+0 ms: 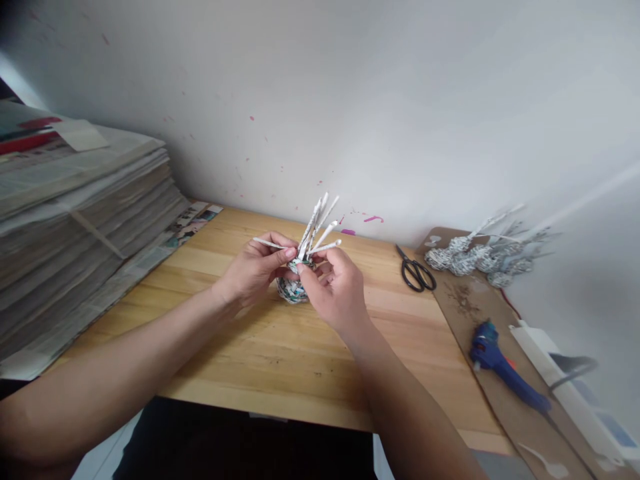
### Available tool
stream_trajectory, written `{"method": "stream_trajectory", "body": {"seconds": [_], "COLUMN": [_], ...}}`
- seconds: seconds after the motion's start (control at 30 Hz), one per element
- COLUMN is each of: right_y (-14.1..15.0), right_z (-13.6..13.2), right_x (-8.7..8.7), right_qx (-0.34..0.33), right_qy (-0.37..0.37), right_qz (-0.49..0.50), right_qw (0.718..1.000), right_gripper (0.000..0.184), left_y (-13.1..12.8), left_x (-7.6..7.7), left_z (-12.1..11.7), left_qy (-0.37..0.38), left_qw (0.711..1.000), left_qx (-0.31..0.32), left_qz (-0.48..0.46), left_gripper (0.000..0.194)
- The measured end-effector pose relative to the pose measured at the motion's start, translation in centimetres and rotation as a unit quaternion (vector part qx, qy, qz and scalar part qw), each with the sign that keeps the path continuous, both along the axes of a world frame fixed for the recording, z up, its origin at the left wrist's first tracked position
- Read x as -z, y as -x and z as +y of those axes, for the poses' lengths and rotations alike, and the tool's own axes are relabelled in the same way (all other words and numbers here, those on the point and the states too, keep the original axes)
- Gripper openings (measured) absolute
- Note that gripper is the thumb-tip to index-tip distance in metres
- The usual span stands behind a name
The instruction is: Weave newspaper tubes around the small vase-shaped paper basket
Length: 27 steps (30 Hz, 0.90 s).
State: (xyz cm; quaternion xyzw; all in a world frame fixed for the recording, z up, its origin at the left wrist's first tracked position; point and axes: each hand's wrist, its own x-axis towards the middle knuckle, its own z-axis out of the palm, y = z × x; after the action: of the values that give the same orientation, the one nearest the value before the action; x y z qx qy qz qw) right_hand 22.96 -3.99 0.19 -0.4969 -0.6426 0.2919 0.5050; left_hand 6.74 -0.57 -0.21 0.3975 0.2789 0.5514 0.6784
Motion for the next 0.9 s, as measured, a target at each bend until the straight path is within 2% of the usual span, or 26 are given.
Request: {"method": "stream_trajectory", "body": {"seconds": [0.17,0.3,0.5,0.67,0.9], "right_y": [0.0,-0.13,-0.15,-0.16,-0.37], "right_z": [-0.19,-0.08,0.14,0.04,0.06], "right_x": [-0.25,-0.18,-0.27,-0.43,-0.55], "right_qx": [0.003,-0.014,-0.009,0.005,-0.011], "right_qy": [0.003,-0.022,0.005,0.015,-0.006], "right_qz": [-0.005,0.036,0.096,0.088,0.083], "right_qw": [1.0,0.999,0.995,0.996,0.997], "right_gripper": [0.023,0.02,0.02,0.022,0.025], "left_y": [0.0,0.03,0.01,0.08,0.3], "left_x": [-0.02,-0.04,-0.06,-0.14,-0.21], "left_z": [-0.29,-0.43,-0.48,-0.46,-0.4], "left_qy": [-0.031,-0.06,-0.061,-0.065,-0.061], "left_qw": [0.999,0.997,0.997,0.997,0.997], "left_qx": [-0.018,-0.01,0.006,0.016,0.002], "left_qz": [0.03,0.054,0.045,0.045,0.055], "left_gripper": [0.047,0.045,0.044,0.045,0.045]}}
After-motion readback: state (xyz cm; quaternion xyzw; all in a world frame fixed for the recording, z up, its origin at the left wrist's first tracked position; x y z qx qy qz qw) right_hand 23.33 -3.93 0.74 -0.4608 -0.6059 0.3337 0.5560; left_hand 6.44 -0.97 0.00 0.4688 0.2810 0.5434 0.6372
